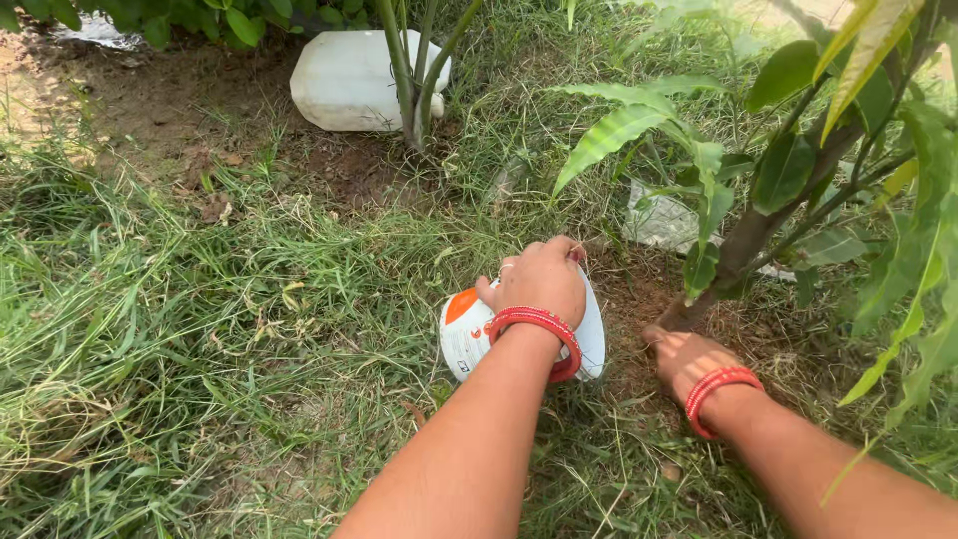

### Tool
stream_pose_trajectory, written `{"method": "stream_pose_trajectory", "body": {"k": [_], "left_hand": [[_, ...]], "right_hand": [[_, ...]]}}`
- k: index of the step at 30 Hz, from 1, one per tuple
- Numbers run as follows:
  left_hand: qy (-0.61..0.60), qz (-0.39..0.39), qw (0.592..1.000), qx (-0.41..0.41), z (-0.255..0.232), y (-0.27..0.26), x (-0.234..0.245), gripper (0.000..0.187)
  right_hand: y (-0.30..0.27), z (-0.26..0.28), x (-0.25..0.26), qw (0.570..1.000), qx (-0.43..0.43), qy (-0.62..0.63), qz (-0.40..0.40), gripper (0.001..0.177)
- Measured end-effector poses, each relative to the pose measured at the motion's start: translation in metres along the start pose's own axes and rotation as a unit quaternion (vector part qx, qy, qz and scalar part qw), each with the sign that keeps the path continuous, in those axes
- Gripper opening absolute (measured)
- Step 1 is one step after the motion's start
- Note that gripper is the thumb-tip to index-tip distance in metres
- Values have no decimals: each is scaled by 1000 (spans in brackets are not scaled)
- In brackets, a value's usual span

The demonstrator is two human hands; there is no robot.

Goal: The person pulls grass and weeds from the soil around a small tree by hand and places the collected grass into a small white bucket.

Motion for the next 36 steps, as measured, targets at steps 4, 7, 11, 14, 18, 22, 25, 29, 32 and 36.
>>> {"method": "stream_pose_trajectory", "body": {"k": [4,7,11,14,18,22,25,29,32,36], "left_hand": [[-12,-2,1000,12,6,-2,9,31],[-27,7,1000,0,10,-10,14,31],[-54,-40,998,11,31,-17,23,45],[-89,-116,989,18,59,-10,41,44],[-104,-205,973,-27,77,5,53,44],[-97,-224,969,-45,72,11,36,43],[-96,-182,977,-51,62,16,24,36],[-92,-160,983,-21,61,27,28,31],[-100,-150,983,-14,65,30,30,29],[-100,-157,982,-24,61,30,27,28]], "right_hand": [[1,-3,-25,993,-48,-10,-106,29],[-14,64,-62,880,61,-410,233,31],[-46,112,-52,880,-295,363,-78,34],[-37,105,-26,926,-189,297,-135,42],[-19,79,-10,959,-231,158,-40,81],[8,78,-25,969,-176,165,-42,88],[38,77,-43,955,-152,242,-77,75],[64,71,-56,923,-139,347,-92,55],[78,77,-64,925,-105,357,-73,35],[99,80,-85,888,-51,442,-116,30]]}}
Point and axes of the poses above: each hand's wrist, its own y-axis towards the middle knuckle, its own x-axis out of the back of the hand, z = x × y, the point moved 4 cm from there along y, towards the middle knuckle, and after that the axes turned 8 degrees about y, right-handed, at the moved point
